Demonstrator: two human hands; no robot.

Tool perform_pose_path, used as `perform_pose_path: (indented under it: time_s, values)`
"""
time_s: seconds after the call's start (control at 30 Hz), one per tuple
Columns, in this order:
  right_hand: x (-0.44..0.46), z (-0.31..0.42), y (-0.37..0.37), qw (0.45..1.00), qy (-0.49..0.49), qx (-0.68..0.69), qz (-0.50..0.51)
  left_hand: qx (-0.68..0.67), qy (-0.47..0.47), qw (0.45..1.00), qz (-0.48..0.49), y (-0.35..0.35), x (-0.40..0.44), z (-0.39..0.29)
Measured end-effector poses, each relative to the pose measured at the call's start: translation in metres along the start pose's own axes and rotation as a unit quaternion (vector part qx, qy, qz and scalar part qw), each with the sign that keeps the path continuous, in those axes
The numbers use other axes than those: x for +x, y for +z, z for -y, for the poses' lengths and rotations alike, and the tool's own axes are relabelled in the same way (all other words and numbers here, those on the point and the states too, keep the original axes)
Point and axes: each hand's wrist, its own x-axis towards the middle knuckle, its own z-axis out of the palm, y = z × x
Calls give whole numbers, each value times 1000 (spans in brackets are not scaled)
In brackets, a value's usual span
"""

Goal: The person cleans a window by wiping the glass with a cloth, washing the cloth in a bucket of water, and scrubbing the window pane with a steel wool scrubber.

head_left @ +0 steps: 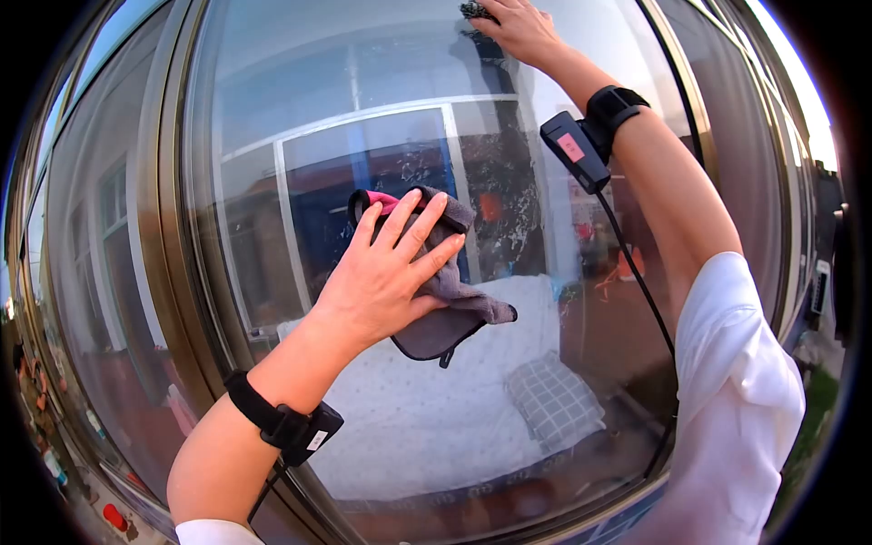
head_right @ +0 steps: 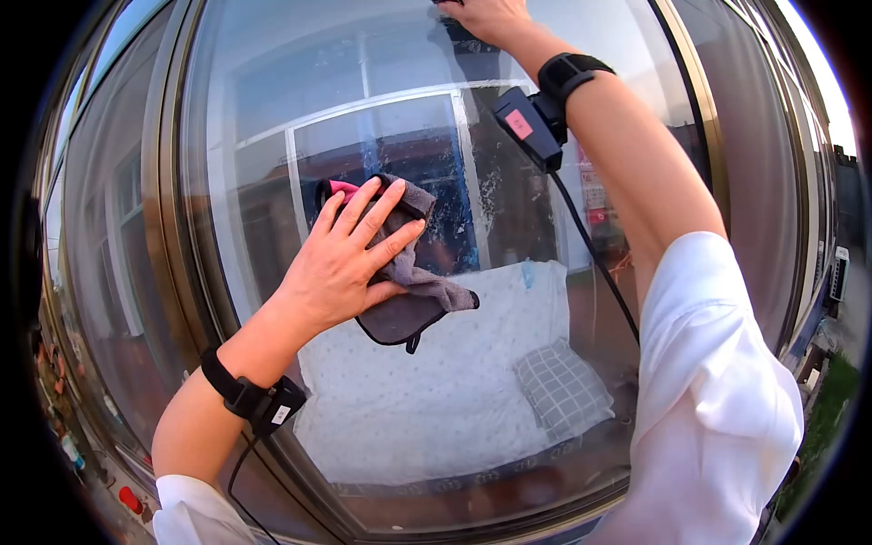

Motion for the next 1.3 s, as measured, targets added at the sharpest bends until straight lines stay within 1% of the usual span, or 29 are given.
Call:
perform_pose_path:
  time_s: [0.03, 0.07, 0.1, 0.17, 0.23, 0.33, 0.37, 0.4, 0.43, 0.47, 0.5, 0.53, 0.57, 0.6, 0.7, 0.77, 0.8, 0.87, 0.93, 0.97, 1.0, 1.03, 1.07, 1.1, 1.17, 1.2, 1.23, 1.27, 1.3]
  values:
    - [-7, 0, -13, 997, -15, 7, 69, -2, -2, 1000, -5, 1, 0, 0]
    - [-21, -2, -10, 987, -104, -107, 57, -3, -1, 1000, -11, 2, 0, 0]
    - [-49, -2, -2, 981, -155, -110, 26, -5, -3, 1000, -13, 2, 0, 0]
    - [-102, 19, -17, 959, -266, -67, 70, -9, 2, 1000, -11, 2, 0, 2]
    - [-125, 18, -30, 947, -292, -31, 134, -9, 4, 1000, -8, 3, 0, 3]
    - [-71, -37, -22, 978, -165, -104, 70, 5, 13, 1000, -1, 0, 1, 5]
    - [-48, -55, -18, 989, -110, -75, 66, -1, 17, 1000, 3, 0, 1, 4]
    - [-24, -98, 9, 993, -109, -48, 21, -8, 21, 1000, 7, 0, 2, 4]
    - [-20, -75, 10, 997, -71, -21, 18, -8, 22, 1000, 8, 1, 2, 5]
    - [-13, -30, 10, 999, -33, 5, 15, -4, 20, 1000, 6, 2, 2, 6]
    - [-16, 11, 9, 997, -41, -6, 64, -2, 17, 1000, 4, 3, 1, 5]
    - [-17, 34, 37, 991, -93, -99, 15, -7, 20, 1000, 8, 4, 1, 4]
    - [-22, 80, 33, 989, -122, -59, 61, 4, 12, 1000, 4, 4, 2, 5]
    - [-28, 109, 38, 982, -172, -47, 67, 12, 2, 1000, 0, 4, 1, 5]
    - [-39, 169, 43, 953, -271, -10, 132, 8, -8, 1000, -9, 13, 0, 2]
    - [-55, 181, 43, 926, -356, -19, 124, 15, 8, 1000, 4, 13, -1, 2]
    - [-62, 178, 42, 924, -360, -7, 129, 9, 9, 1000, 6, 14, -2, 1]
    - [-76, 158, 41, 919, -382, 15, 99, 1, 0, 1000, 17, 14, -10, 3]
    - [-100, 138, 34, 912, -399, -17, 95, -3, -14, 999, 44, 16, -30, 2]
    - [-119, 130, 29, 906, -408, -5, 114, -2, -26, 998, 61, 18, -40, 2]
    - [-131, 123, 20, 898, -421, 9, 127, 23, 6, 998, 63, 16, -43, 3]
    - [-138, 119, 13, 901, -405, 3, 157, 40, 37, 996, 70, 17, -50, 4]
    - [-134, 111, 8, 898, -405, -11, 172, 10, 21, 997, 67, 18, -52, 4]
    - [-123, 96, 11, 906, -390, -48, 155, -4, 6, 998, 56, 22, -52, 7]
    - [-84, 48, 36, 946, -303, -104, 49, -2, -9, 999, 41, 29, -53, 15]
    - [-58, 2, 64, 969, -215, -120, 26, -8, -10, 999, 39, 31, -51, 15]
    - [-41, 32, 34, 992, -56, -49, 104, -11, -9, 999, 34, 33, -51, 15]
    - [-26, 33, 37, 991, 14, -33, 128, -3, -9, 1000, 29, 35, -51, 15]
    - [-26, 34, 51, 991, 17, -31, 127, -1, -6, 999, 32, 36, -53, 14]
